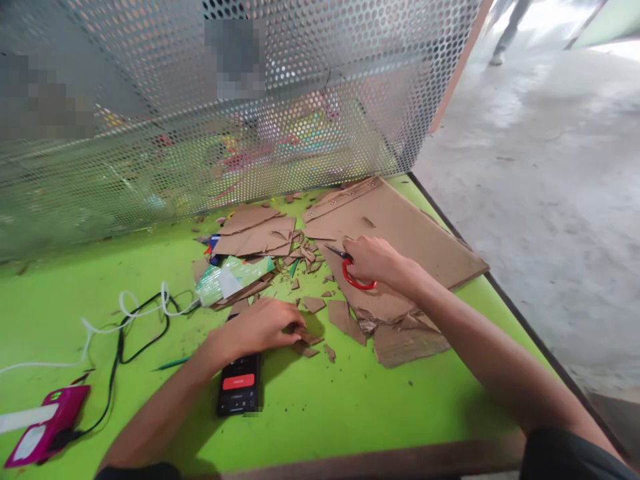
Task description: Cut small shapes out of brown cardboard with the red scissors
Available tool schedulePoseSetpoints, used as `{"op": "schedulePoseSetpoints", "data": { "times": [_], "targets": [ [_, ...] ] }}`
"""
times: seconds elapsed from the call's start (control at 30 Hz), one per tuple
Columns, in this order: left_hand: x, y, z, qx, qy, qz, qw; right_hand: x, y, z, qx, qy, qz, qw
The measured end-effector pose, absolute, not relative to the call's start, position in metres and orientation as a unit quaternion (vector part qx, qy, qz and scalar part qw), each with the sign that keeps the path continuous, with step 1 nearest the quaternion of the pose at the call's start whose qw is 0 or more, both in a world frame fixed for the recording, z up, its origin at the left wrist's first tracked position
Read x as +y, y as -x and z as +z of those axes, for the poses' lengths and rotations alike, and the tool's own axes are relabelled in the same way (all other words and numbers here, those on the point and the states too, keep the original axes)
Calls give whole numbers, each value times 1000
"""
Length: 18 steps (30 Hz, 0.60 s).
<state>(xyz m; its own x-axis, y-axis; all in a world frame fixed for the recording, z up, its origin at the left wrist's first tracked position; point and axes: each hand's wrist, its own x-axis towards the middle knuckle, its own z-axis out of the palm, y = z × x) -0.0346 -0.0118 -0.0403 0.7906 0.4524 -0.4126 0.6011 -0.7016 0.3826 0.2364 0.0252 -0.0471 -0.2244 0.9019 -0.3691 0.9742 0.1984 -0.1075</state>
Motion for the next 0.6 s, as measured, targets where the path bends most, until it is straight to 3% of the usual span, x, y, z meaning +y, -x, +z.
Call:
{"op": "schedulePoseSetpoints", "data": {
  "times": [0.2, 0.37, 0.6],
  "targets": [
    [-19, 29, -42, 282, -927, -180, 169, 25, -237, -48, 767, -611, -162, 111],
    [-24, 25, -37, 290, -923, -188, 168, 25, -237, -46, 768, -609, -164, 108],
    [6, 54, -23, 388, -900, -80, 182, 26, -237, -48, 765, -610, -173, 112]
  ]
}}
